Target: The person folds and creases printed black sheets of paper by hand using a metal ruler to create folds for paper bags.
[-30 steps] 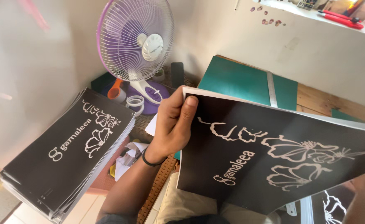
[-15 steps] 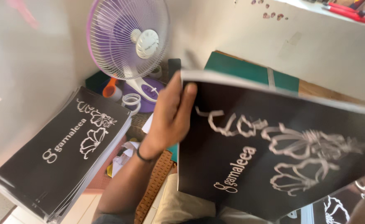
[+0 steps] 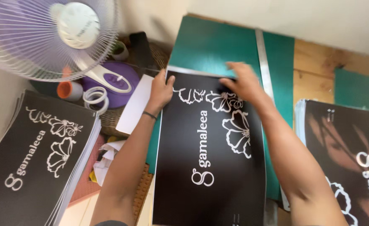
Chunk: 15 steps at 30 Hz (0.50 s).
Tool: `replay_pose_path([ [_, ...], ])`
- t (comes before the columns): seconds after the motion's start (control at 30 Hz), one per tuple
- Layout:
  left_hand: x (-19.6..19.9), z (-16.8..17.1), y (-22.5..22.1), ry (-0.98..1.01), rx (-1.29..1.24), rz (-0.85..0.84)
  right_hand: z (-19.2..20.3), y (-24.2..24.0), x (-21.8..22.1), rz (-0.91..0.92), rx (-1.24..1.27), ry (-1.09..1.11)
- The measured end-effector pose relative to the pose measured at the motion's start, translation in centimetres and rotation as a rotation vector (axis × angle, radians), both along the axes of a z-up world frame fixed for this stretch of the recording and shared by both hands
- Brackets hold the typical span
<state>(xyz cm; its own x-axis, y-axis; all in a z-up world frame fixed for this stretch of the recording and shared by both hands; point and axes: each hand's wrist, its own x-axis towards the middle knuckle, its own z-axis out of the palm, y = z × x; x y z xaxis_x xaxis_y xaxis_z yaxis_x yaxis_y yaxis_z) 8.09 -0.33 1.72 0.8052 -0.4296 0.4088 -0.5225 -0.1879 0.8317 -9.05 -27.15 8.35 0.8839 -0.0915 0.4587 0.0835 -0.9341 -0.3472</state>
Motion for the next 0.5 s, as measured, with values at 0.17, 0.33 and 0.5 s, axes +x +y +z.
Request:
replay_pose_path([
  [0.17, -1.4, 2.8, 0.6, -0.426, 0.168, 0.09, -2.9, 4.8, 2.6, -0.057, -0.08, 0.009],
  [0.33, -1.9, 4.3, -3.4, -0.721, 0.311, -0.119, -2.9, 4.6, 2.7, -0.032, -0.064, -0.027],
  [0.5, -3.0, 2.4, -5.8, -0.685, 0.314, -0.341, -2.5, 5.6, 2.0, 0.031, -0.293, -0.17],
])
